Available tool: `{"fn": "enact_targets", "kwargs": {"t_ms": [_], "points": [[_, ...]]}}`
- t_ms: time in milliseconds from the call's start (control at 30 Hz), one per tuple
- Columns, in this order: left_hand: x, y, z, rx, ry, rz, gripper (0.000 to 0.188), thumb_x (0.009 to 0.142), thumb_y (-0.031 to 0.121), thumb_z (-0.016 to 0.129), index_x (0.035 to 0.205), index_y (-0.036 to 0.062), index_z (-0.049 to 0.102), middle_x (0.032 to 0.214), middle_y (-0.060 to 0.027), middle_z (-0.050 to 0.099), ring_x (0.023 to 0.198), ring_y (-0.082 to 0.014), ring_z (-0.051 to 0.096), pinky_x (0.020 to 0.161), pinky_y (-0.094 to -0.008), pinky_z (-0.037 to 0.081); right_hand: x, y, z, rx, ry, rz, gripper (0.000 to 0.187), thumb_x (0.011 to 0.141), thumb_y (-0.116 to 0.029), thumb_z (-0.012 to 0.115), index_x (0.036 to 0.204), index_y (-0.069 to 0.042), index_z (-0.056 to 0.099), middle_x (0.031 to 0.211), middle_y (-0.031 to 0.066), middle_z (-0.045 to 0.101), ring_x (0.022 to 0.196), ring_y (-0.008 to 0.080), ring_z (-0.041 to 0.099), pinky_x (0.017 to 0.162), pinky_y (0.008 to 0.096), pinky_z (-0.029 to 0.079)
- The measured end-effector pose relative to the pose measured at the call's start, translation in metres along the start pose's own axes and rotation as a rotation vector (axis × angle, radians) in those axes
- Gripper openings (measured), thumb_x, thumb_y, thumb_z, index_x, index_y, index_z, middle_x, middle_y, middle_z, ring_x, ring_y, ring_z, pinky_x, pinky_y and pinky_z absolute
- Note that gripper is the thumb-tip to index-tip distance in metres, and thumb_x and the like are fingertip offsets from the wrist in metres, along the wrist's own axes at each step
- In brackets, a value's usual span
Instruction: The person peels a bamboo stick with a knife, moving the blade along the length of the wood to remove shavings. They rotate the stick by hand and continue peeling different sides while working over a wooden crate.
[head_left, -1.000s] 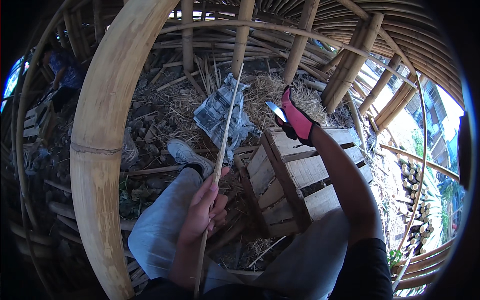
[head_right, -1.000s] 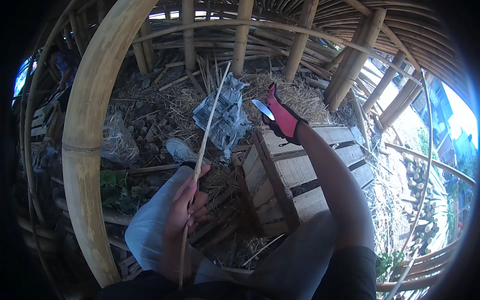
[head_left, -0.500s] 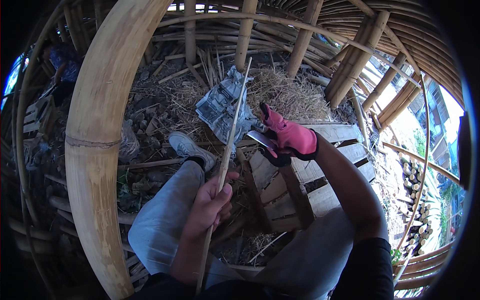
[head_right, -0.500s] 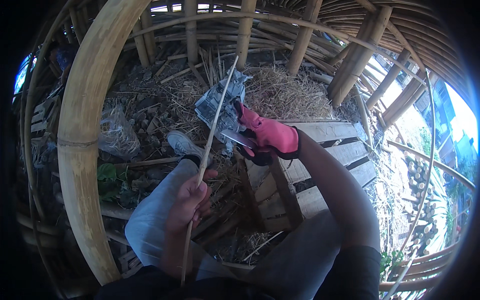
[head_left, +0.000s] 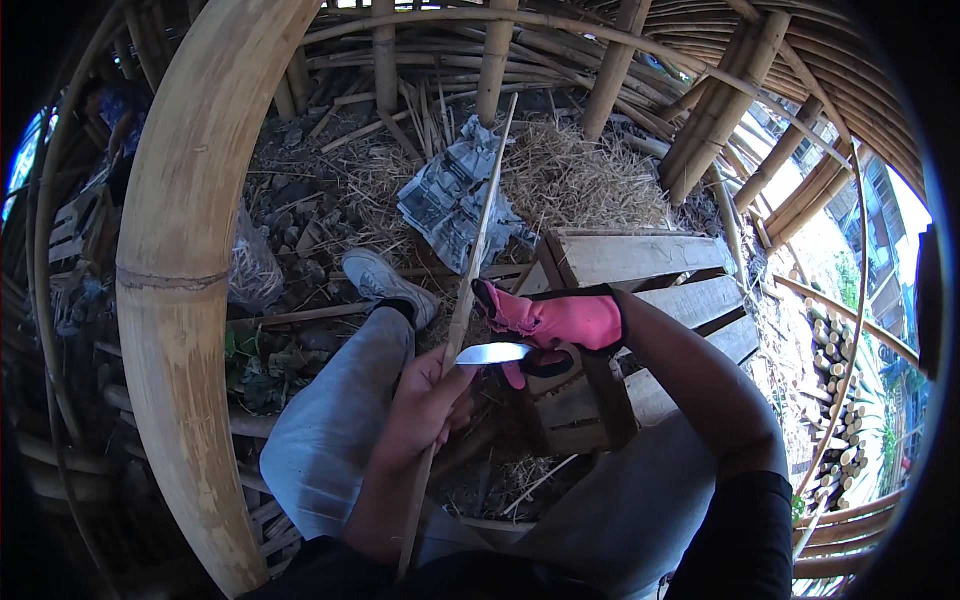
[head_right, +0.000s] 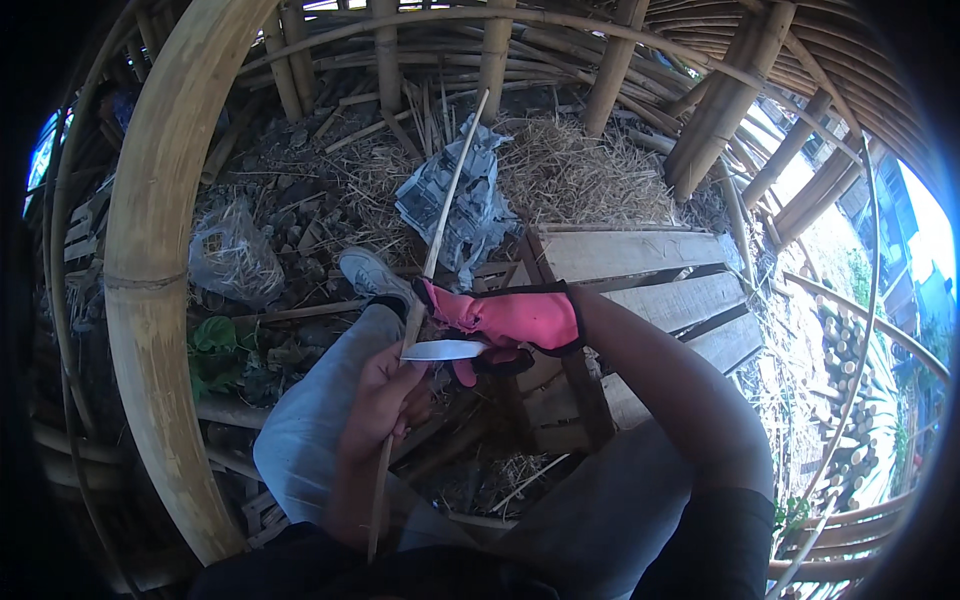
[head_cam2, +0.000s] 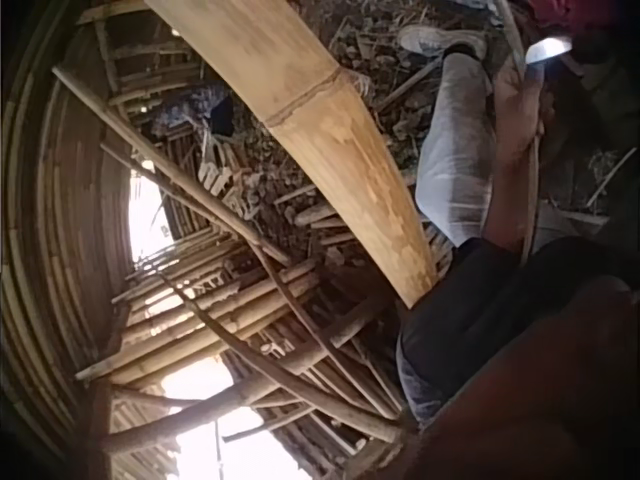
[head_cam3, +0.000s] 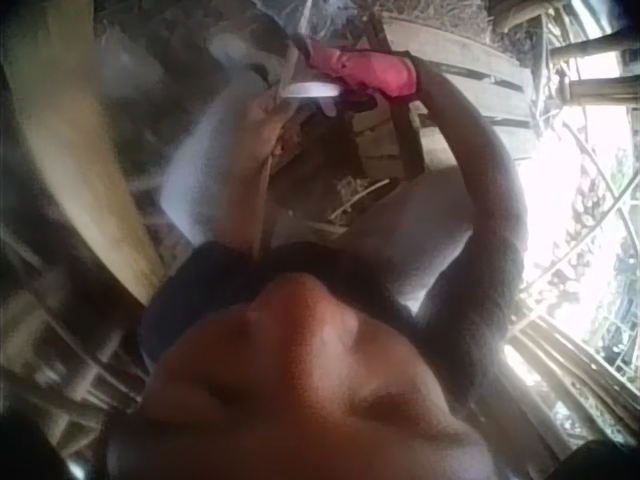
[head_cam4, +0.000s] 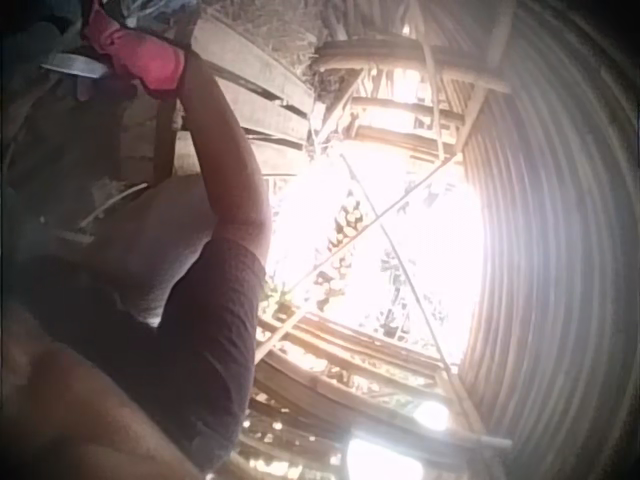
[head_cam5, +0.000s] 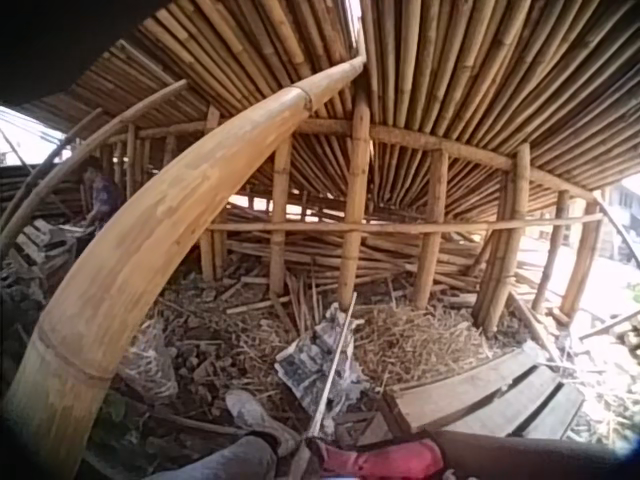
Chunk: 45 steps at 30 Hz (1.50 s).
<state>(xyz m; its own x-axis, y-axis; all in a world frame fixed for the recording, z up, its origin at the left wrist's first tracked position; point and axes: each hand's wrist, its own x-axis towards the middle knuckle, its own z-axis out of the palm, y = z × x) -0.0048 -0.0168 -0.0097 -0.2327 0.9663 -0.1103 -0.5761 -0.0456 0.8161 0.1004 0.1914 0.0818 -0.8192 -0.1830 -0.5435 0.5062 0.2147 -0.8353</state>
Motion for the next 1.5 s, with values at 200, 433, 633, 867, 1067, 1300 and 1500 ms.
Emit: {"fn": "enact_targets", "kwargs": {"t_ms": [200, 433, 633, 867, 1067, 1300, 1500], "points": [[-0.002, 0.009, -0.008, -0.041, 0.061, 0.011, 0.019, 0.104, 0.026, 0.055, 0.101, 0.0078, 0.051, 0.057, 0.0058, 0.039, 0.037, -0.0023, 0.034, 0.036, -0.0210, 0.024, -0.012, 0.001, -0.019, 0.085, 0.148, 0.016, 0.056, 0.102, -0.057, 0.039, 0.107, -0.009, 0.066, 0.082, 0.0018, 0.065, 0.061, 0.0062, 0.049, 0.052, 0.0222, 0.036], [-0.003, 0.011, -0.004, 0.087, 0.021, 0.094, 0.023, 0.105, 0.029, 0.052, 0.111, 0.0066, 0.051, 0.057, 0.0061, 0.038, 0.036, -0.0018, 0.030, 0.037, -0.0199, 0.025, -0.028, -0.004, -0.037, -0.120, 0.435, 0.060, 0.042, 0.099, -0.047, 0.060, 0.104, -0.006, 0.068, 0.069, -0.0050, 0.049, 0.059, 0.0040, 0.043, 0.054, 0.0242, 0.035], [0.000, 0.007, -0.011, -0.311, -0.038, 0.006, 0.035, 0.109, 0.040, 0.032, 0.107, 0.0092, 0.048, 0.054, 0.0035, 0.035, 0.034, -0.0058, 0.029, 0.034, -0.0221, 0.022, -0.013, 0.021, -0.034, -1.366, 0.758, -0.563, 0.021, 0.098, -0.024, 0.056, 0.112, -0.013, 0.066, 0.082, 0.0029, 0.061, 0.074, 0.0195, 0.063, 0.060, 0.0346, 0.048], [-0.001, 0.005, -0.008, -0.387, -0.058, -0.063, 0.032, 0.109, 0.040, 0.030, 0.099, 0.0118, 0.043, 0.053, 0.0025, 0.035, 0.032, -0.0073, 0.029, 0.033, -0.0230, 0.022, 0.008, -0.007, 0.018, -1.227, 0.888, -0.259, 0.030, 0.100, -0.024, 0.049, 0.126, -0.016, 0.063, 0.099, 0.0123, 0.068, 0.087, 0.0317, 0.068, 0.070, 0.0437, 0.054], [-0.006, 0.001, 0.004, -0.259, 0.011, -0.070, 0.033, 0.109, 0.040, 0.030, 0.099, 0.0115, 0.043, 0.053, 0.0024, 0.035, 0.032, -0.0078, 0.027, 0.034, -0.0236, 0.023, 0.025, 0.002, 0.028, -1.274, 0.837, -0.236, 0.033, 0.101, -0.026, 0.047, 0.129, -0.012, 0.057, 0.089, 0.0139, 0.069, 0.078, 0.0338, 0.069, 0.065, 0.0450, 0.054], [-0.009, 0.004, 0.003, -0.282, 0.003, -0.049, 0.033, 0.109, 0.040, 0.030, 0.099, 0.0112, 0.044, 0.053, 0.0023, 0.034, 0.033, -0.0079, 0.028, 0.034, -0.0235, 0.023, 0.030, 0.010, 0.014, -1.250, 0.899, -0.344, 0.045, 0.094, -0.023, 0.055, 0.137, -0.011, 0.052, 0.085, 0.0142, 0.069, 0.075, 0.0331, 0.070, 0.064, 0.0444, 0.054], [-0.009, 0.001, 0.002, -0.301, -0.022, -0.058, 0.033, 0.109, 0.040, 0.029, 0.099, 0.0117, 0.043, 0.052, 0.0022, 0.033, 0.032, -0.0084, 0.026, 0.034, -0.0236, 0.023, 0.023, 0.000, 0.014, -1.212, 0.823, -0.223, 0.038, 0.097, -0.023, 0.050, 0.132, -0.010, 0.055, 0.091, 0.0186, 0.069, 0.086, 0.0372, 0.068, 0.075, 0.0473, 0.054]]}}
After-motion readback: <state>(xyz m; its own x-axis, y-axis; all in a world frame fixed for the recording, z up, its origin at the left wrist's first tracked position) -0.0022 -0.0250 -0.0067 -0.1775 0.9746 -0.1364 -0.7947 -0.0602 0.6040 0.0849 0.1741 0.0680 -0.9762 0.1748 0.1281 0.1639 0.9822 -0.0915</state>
